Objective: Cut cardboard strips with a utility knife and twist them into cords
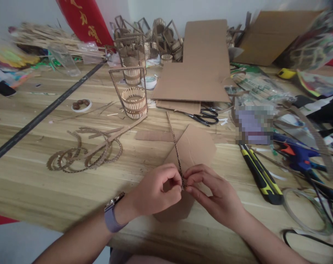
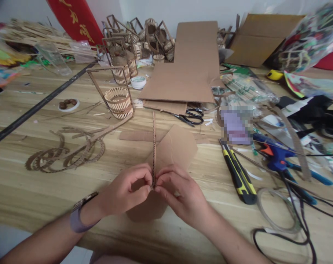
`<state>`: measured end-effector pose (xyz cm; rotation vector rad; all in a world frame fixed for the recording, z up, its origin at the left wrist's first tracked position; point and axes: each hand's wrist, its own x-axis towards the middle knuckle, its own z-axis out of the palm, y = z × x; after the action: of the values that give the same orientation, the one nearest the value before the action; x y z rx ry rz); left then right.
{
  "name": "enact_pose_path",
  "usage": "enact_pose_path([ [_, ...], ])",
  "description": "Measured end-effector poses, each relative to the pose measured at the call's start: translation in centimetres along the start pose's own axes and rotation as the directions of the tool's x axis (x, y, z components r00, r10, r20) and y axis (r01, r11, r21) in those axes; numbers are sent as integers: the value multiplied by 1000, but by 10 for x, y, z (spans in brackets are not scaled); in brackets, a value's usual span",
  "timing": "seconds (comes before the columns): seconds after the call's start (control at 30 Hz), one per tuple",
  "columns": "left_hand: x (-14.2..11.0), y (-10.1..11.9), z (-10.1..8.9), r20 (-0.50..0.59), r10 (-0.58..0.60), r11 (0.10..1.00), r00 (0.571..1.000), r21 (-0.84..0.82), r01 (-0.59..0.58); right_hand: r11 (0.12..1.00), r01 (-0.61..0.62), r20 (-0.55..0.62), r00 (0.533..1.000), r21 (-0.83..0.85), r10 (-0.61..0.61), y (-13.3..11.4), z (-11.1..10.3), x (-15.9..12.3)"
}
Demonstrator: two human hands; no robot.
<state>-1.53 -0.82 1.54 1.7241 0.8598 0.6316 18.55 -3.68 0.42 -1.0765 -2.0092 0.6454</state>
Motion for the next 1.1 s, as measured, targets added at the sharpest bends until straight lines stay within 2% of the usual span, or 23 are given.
enact_pose_path([
  [0.17,-1,-1,1,-32,46,997,998,71,-44,986,114,-89,988,-123,-125,-2,5,-4],
  [0.47,-3,0,0,11,234,959,972,162,-233,985,132,-73,987,-112,-141,-5,4,-6],
  [0.7,-3,-2,3,33,232,955,972,181,-235,985,137,-57,988,-108,-144,-5,5,-7],
  [0.83,-3,-5,4,59,240,959,969,143,-247,993,114,-61,991,-37,-116,-4,4,-5],
  [1.03,-3,-3,0,103,235,970,967,46,-240,971,-65,7,998,229,65,-3,0,-8],
  [1.1,-2,-3,-1,117,221,974,968,28,-226,960,-85,28,996,267,80,-4,0,-8],
])
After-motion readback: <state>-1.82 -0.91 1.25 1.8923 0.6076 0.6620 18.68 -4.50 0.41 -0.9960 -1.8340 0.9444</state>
